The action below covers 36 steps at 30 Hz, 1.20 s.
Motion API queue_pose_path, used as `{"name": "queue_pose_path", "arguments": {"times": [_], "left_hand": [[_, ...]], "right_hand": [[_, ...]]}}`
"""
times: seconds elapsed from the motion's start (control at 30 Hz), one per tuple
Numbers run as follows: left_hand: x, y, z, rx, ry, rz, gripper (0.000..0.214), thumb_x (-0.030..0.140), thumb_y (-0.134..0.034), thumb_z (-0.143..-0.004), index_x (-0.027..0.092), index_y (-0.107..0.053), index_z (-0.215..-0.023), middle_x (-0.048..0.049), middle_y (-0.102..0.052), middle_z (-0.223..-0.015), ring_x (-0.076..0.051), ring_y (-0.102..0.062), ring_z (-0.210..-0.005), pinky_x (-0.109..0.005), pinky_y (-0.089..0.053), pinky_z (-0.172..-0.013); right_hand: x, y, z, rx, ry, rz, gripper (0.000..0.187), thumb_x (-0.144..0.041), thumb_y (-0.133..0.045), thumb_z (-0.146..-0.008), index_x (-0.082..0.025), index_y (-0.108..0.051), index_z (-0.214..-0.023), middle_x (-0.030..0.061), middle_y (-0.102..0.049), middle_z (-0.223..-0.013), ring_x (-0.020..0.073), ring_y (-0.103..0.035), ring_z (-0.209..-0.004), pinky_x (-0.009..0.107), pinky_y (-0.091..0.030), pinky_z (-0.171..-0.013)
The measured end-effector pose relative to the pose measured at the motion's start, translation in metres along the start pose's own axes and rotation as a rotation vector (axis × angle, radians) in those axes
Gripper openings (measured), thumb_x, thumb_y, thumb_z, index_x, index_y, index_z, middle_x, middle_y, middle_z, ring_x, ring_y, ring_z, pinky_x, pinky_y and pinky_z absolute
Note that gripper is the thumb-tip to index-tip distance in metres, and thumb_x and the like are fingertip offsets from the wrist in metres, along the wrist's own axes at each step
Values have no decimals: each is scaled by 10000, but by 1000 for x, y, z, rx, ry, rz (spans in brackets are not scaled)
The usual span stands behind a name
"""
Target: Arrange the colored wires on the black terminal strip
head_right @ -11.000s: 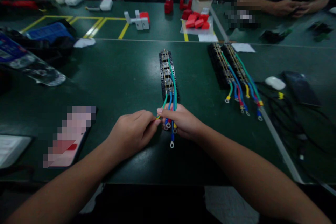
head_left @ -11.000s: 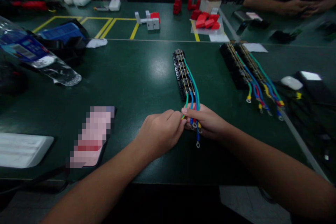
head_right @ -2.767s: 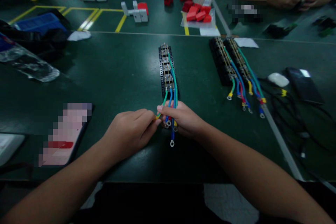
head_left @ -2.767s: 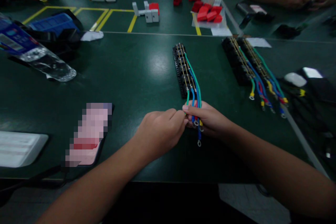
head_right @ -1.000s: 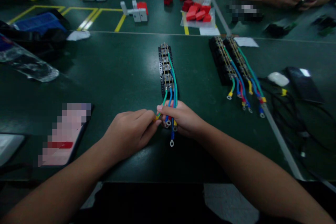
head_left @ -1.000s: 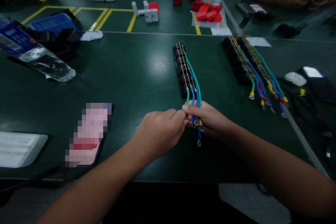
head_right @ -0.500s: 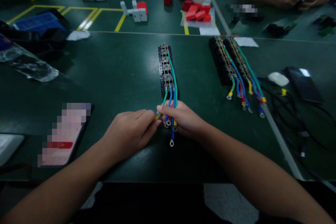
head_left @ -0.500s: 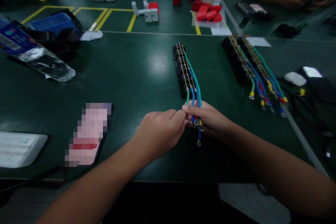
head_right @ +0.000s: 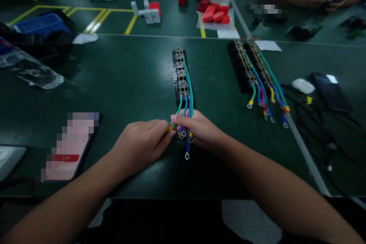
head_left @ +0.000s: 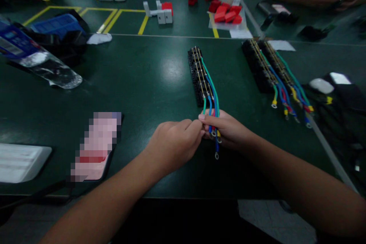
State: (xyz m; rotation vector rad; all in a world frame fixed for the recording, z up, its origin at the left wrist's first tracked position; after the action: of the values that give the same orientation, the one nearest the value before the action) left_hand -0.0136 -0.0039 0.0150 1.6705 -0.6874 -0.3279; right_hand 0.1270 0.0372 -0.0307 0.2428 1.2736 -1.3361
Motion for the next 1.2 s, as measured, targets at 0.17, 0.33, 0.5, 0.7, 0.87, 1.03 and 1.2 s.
{"name": "queue_pose_path", "arguments": {"times": [0.17, 0.33, 0.5, 0.7, 0.87, 1.03, 1.2], "left_hand": [[0, 0, 0, -14, 5, 1, 267, 327, -338, -975, 194, -542, -867, -17, -612, -739, -183, -566, -582, -308, -379, -516], [0, 0, 0, -8, 4, 7, 276, 332, -334, -978, 190, -545, -872, -17, -614, -734, -176, -562, -574, -302, -379, -517], [0, 1, 1, -1, -2, 4, 266, 332, -347, -974, 189, -546, -871, -17, -616, -730, -173, -563, -568, -301, -378, -510], [1, 1, 0, -3, 1, 7, 266, 325, -346, -973, 190, -550, -869, -18, -617, -729, -180, -568, -565, -310, -391, -505], [0, 1, 0, -5, -2, 10, 262, 323, -345, -975, 192, -547, -871, -16, -620, -735, -183, -577, -577, -311, -403, -514], [1, 2, 1, -11, -2, 6, 259, 325, -348, -974, 191, -546, -873, -17, -622, -732, -182, -580, -573, -307, -401, -509], [1, 2, 0, -15, 4, 5, 263, 324, -346, -974, 189, -551, -879, -22, -629, -743, -186, -588, -583, -309, -405, -512]], "right_hand": [[1, 1, 0, -7, 0, 0, 257, -269, -718, -793, -137, -560, -639, -28, -526, -560, 67, -505, -507, 178, -411, -515], [2, 2, -1, -11, -5, -19, 240, -264, -719, -796, -135, -565, -666, -24, -534, -576, 68, -508, -520, 177, -415, -519], [2, 2, -1, -15, -4, -22, 239, -254, -708, -806, -135, -560, -662, -26, -529, -573, 66, -509, -515, 174, -416, -515], [1, 2, 0, -13, -1, -14, 245, -261, -706, -809, -141, -556, -658, -28, -525, -576, 68, -504, -520, 181, -408, -518], [1, 1, 1, -12, -8, -11, 243, -259, -704, -808, -141, -560, -652, -28, -521, -569, 71, -498, -519, 187, -407, -520], [1, 1, 0, 7, -8, -9, 226, -251, -713, -797, -141, -568, -663, -27, -530, -566, 72, -502, -516, 184, -407, -511], [0, 1, 0, 10, -3, 1, 244, -262, -717, -795, -140, -559, -655, -27, -531, -563, 70, -505, -516, 184, -412, -519]]}}
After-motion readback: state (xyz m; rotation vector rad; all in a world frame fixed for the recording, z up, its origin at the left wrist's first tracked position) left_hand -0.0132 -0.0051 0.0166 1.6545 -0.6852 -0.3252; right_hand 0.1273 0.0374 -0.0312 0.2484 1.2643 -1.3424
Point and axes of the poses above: each hand's wrist, its own z-axis away from the middle knuckle, its own y-axis out of the back of the hand, x = y × z, the point moved 3 cm from there along -z, towards the middle knuckle
